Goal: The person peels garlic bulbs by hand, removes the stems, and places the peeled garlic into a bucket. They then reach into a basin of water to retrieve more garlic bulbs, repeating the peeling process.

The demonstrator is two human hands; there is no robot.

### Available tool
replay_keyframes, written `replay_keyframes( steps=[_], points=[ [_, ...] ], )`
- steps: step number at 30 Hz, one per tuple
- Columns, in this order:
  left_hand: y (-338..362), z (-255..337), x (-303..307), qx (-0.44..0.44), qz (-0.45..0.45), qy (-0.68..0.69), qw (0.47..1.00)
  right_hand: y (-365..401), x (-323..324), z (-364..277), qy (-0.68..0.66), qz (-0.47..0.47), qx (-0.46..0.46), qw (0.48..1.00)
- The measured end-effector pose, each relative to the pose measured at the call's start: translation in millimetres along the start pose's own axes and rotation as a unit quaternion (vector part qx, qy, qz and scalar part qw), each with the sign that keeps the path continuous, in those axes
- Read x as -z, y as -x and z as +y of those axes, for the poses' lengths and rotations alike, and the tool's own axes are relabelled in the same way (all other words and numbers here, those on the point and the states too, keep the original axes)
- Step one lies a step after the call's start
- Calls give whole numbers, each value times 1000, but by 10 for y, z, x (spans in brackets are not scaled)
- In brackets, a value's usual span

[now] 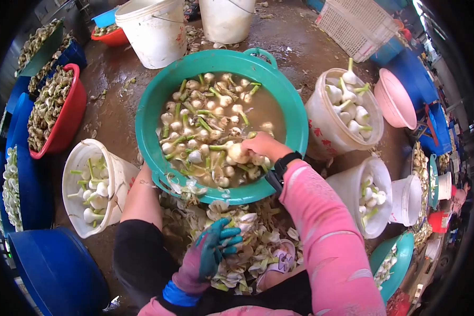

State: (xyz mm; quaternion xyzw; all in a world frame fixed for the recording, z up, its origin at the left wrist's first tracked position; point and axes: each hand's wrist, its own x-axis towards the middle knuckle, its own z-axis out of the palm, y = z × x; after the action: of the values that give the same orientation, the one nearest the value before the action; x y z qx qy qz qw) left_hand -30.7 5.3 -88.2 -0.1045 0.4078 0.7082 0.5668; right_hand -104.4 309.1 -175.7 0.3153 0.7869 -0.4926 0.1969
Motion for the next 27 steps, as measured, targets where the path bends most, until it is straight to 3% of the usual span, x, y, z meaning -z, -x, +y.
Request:
replay_keyframes(
  steps=[1, 2, 4, 6, 8, 11, 14, 17, 18, 19, 21, 24, 27],
  points=[
    [-12, -46, 20, -12, -9, 4, 1000, 227, -25, -72, -123, 13, 19, 992],
    [-5, -44, 16, -23, -17, 5, 1000, 486, -43, -129, -126, 17, 23, 992],
    [61, 11, -56, -67, -16, -11, 998, 1026, -77, -268, -264, -52, 69, 961],
    [192, 155, -165, -68, -71, -27, 995, 1624, -133, -381, -360, -136, 76, 920],
    [259, 125, -187, -65, -186, 19, 980, 2003, -303, -421, -465, -158, -26, 871],
    [413, 42, -300, 2, -262, -3, 965, 2478, -495, -443, -488, -197, -31, 850],
    [555, -107, -418, -55, -228, -48, 971, 2828, -606, -428, -333, -75, 61, 938],
    [695, -169, -470, -133, -186, -119, 966, 3064, -680, -399, -328, -31, 68, 942],
    [747, -160, -490, -134, -191, -126, 964, 3141, -679, -381, -171, 49, 174, 968],
    [807, -148, -520, -160, -154, -141, 965, 3211, -682, -373, -6, 128, 270, 954],
    [917, -110, -619, -230, -74, -216, 946, 3355, -731, -386, -28, 188, 319, 929],
    [947, -157, -623, -277, -45, -271, 921, 3546, -824, -463, -10, 275, 376, 885],
    [980, -223, -690, -294, -20, -277, 915, 3589, -804, -437, 198, 293, 449, 820]
  ],
)
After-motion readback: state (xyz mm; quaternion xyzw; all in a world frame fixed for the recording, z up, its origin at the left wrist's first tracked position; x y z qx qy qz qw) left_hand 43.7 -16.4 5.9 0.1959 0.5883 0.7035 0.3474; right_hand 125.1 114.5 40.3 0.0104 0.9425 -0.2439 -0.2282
